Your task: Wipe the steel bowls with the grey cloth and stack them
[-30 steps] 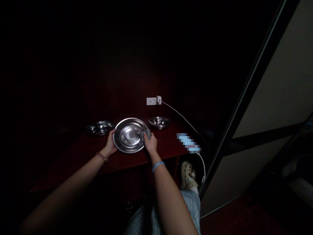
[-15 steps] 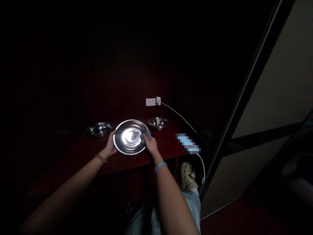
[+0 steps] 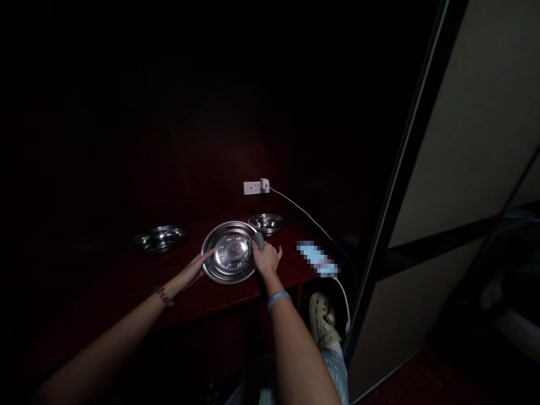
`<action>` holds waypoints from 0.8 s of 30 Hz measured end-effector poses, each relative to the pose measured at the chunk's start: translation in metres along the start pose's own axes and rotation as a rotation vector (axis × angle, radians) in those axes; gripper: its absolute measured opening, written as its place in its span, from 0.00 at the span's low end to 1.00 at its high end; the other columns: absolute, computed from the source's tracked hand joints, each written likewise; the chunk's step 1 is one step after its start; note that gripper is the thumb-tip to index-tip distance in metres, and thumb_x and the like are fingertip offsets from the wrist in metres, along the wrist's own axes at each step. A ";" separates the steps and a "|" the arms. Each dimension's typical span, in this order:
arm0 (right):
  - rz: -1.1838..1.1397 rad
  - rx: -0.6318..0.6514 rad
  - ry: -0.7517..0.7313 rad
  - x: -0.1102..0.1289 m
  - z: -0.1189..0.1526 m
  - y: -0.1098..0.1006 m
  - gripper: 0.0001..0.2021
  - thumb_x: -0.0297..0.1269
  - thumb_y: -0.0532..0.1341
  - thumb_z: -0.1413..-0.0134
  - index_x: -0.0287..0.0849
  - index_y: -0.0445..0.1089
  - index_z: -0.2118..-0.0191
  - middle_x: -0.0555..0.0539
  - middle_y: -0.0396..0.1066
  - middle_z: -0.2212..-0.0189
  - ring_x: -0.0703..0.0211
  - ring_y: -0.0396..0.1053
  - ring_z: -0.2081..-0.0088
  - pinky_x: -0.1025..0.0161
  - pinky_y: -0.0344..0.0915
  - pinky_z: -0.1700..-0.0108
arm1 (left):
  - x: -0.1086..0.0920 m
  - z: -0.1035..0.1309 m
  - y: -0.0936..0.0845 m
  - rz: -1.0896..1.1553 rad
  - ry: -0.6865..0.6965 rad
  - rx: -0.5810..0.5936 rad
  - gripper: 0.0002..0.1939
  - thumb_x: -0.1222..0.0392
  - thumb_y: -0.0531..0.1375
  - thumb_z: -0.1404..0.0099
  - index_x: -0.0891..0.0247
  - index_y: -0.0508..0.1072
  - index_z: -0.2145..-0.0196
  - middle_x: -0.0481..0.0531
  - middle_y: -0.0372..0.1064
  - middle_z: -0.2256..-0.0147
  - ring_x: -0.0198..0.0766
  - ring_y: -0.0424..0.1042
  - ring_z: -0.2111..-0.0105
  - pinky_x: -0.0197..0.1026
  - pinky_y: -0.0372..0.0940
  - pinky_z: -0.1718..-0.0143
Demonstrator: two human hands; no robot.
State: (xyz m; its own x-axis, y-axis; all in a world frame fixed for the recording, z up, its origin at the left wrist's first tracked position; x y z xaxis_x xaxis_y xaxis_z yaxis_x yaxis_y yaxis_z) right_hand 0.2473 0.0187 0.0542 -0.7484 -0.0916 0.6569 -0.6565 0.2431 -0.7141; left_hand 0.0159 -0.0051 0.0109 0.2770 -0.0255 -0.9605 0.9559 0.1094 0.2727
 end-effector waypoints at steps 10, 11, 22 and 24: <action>-0.203 0.072 0.025 -0.006 -0.007 0.007 0.21 0.50 0.59 0.31 0.41 0.78 0.46 0.38 0.81 0.49 0.48 0.77 0.46 0.59 0.68 0.45 | -0.003 0.003 0.001 -0.025 -0.056 -0.067 0.04 0.67 0.65 0.34 0.64 0.76 0.60 0.52 0.81 0.69 0.36 0.80 0.70 0.33 0.74 0.66; -0.271 0.075 0.026 -0.007 -0.008 0.010 0.22 0.51 0.59 0.32 0.42 0.77 0.44 0.39 0.81 0.48 0.49 0.78 0.46 0.61 0.69 0.46 | -0.002 0.003 0.000 -0.019 -0.055 -0.065 0.04 0.68 0.64 0.34 0.65 0.76 0.60 0.52 0.80 0.69 0.36 0.80 0.70 0.33 0.74 0.66; -0.402 0.046 0.046 -0.031 -0.018 0.021 0.25 0.52 0.46 0.25 0.45 0.76 0.46 0.43 0.81 0.48 0.54 0.77 0.46 0.63 0.67 0.43 | -0.007 0.006 -0.002 0.046 -0.016 -0.101 0.05 0.69 0.60 0.32 0.68 0.74 0.58 0.57 0.80 0.67 0.39 0.80 0.70 0.40 0.78 0.69; -0.339 0.051 -0.011 -0.032 -0.019 0.017 0.30 0.48 0.39 0.23 0.45 0.78 0.48 0.43 0.81 0.49 0.55 0.77 0.46 0.63 0.66 0.42 | -0.007 0.006 -0.003 0.052 -0.004 -0.112 0.06 0.70 0.60 0.31 0.68 0.74 0.57 0.57 0.80 0.66 0.39 0.80 0.70 0.41 0.79 0.68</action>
State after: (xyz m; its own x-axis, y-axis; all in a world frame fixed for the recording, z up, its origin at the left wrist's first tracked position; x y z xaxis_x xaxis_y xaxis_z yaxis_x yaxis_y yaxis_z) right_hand 0.2619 0.0436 0.0255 -0.4871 -0.1693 0.8568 -0.8720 0.1482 -0.4665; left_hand 0.0114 -0.0110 0.0168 0.3262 -0.0211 -0.9451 0.9233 0.2215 0.3138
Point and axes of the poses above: each hand's wrist, its own z-axis away from the middle knuckle, its own y-axis out of the palm, x = y × z, the point moved 2 cm from there along -z, towards the middle knuckle
